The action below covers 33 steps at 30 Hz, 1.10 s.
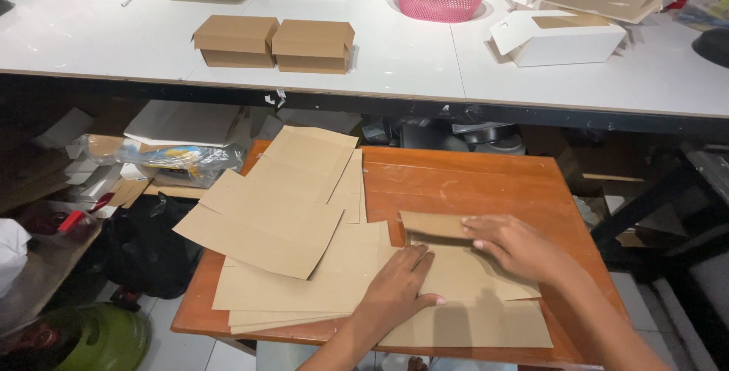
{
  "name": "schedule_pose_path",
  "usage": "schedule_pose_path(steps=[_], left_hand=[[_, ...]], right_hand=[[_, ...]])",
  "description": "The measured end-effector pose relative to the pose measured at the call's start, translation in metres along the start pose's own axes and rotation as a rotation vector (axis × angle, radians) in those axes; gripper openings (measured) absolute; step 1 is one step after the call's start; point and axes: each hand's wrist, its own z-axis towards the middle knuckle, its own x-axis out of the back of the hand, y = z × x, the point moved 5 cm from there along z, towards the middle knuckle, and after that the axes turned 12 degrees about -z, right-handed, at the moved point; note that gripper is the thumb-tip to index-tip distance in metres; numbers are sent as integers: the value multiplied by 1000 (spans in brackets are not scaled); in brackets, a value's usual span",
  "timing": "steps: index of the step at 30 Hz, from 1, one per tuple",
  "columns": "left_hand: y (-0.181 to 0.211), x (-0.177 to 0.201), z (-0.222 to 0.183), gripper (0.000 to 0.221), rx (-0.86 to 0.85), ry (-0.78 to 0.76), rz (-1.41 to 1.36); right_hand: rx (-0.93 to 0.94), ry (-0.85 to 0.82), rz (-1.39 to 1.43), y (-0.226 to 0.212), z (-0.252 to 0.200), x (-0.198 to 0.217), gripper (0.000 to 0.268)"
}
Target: Assembling small cardboard boxes from flat templates by folding along pre-scored lines and tucking in flaps.
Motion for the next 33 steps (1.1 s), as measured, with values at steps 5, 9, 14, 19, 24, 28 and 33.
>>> schedule_pose_path(steps=[5,9,14,19,24,28,33], left_hand=[[26,8,-15,55,-59,116,402],[31,39,-11,23,-85,287,186],[12,35,47,51,41,-95,154],[-1,27,63,65,291,-368,190],[-3,28,58,75,365,-381,190],[-6,25,59,78,376,-376,195],[-9,27,61,77,423,-383,177]], right_hand=[[-77,-132,135,-5,-19,-51,46],[-210,-25,79,-25,-20,-34,66],[-308,-169,19,-52,-5,3,53],[-444,-144,83,-35,29,-17,54],[-257,-123,57,-54,46,-42,64],[-280,-147,86,-44,44,-46,65],[-404,-112,89,-29,35,-42,58]])
